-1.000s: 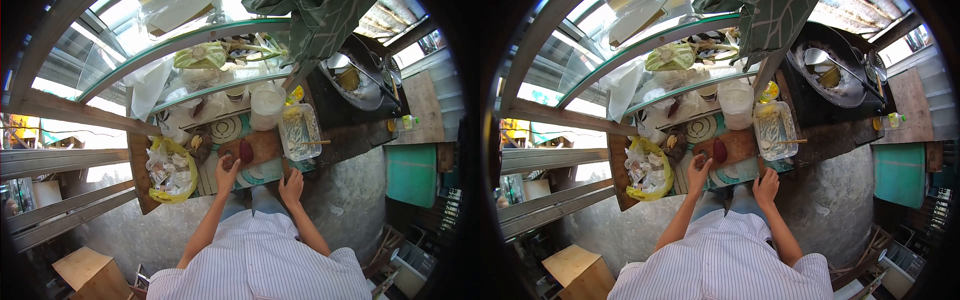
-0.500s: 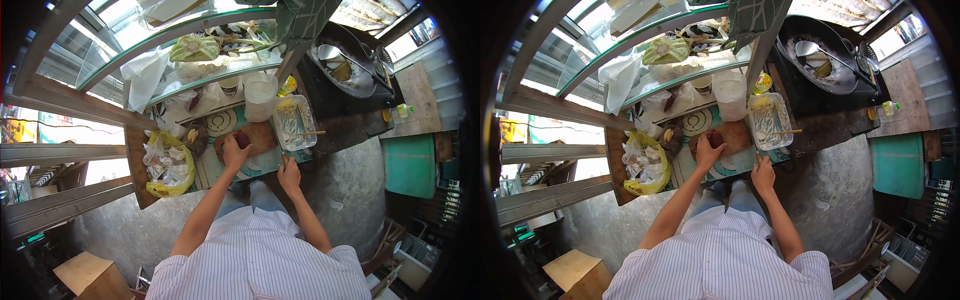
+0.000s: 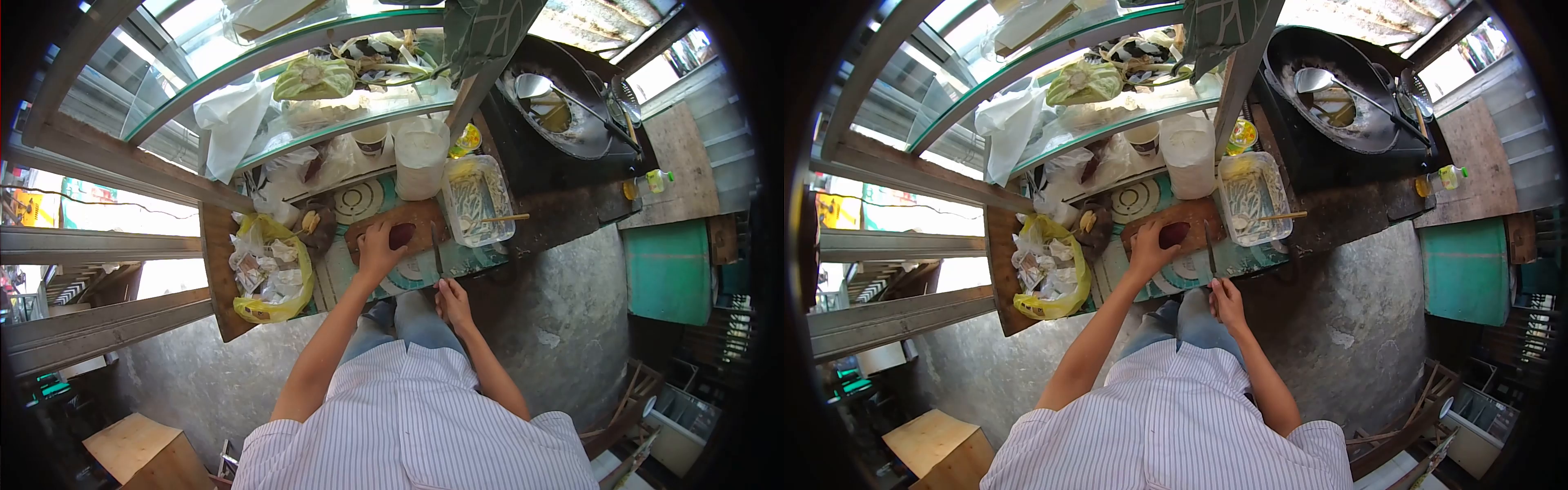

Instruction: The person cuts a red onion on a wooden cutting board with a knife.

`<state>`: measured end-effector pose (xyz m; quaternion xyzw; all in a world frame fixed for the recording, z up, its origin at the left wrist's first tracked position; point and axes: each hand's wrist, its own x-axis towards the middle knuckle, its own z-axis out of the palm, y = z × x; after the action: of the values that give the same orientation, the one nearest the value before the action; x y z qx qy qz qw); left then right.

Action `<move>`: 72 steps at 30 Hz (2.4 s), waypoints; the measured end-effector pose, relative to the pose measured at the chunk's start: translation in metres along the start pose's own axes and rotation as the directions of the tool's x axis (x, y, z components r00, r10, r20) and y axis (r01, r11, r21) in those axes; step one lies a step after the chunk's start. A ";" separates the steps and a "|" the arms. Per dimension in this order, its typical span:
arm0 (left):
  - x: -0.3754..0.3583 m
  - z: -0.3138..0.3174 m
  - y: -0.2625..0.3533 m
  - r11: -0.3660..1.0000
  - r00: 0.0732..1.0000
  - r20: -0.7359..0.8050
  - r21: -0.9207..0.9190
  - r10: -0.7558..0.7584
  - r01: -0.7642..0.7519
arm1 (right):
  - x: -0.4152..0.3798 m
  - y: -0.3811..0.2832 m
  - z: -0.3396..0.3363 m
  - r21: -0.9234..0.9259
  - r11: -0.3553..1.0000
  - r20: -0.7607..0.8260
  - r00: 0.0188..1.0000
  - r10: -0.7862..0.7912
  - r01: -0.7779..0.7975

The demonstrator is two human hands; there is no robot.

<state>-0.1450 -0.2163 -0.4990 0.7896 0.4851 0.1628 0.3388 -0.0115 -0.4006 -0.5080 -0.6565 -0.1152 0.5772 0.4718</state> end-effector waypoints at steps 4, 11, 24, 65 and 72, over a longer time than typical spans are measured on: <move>-0.004 0.002 -0.001 0.998 1.000 -0.017 0.055 -0.019 0.020 | 0.020 0.000 -0.010 0.093 0.985 0.115 0.984 0.136 -0.147; -0.005 0.003 0.009 0.999 0.992 -0.124 0.046 0.027 -0.021 | 0.031 -0.018 -0.011 -0.530 0.818 -0.084 0.946 -0.312 0.223; 0.006 0.001 0.039 0.963 0.998 0.066 0.267 0.009 -0.026 | 0.032 -0.054 0.012 -0.610 0.793 -0.066 0.996 -0.058 0.005; 0.023 -0.014 0.018 0.998 0.985 0.161 0.035 0.054 -0.061 | 0.071 -0.023 0.014 -0.835 0.546 -0.121 0.991 -0.055 -0.072; 0.020 -0.012 0.014 0.991 0.969 0.219 0.031 0.117 -0.126 | 0.079 -0.028 -0.001 -0.750 0.658 -0.084 0.996 0.005 -0.067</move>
<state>-0.1332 -0.1983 -0.4820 0.8382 0.3995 0.0852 0.3612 0.0243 -0.3313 -0.5379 -0.8159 -0.3127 0.4623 0.1510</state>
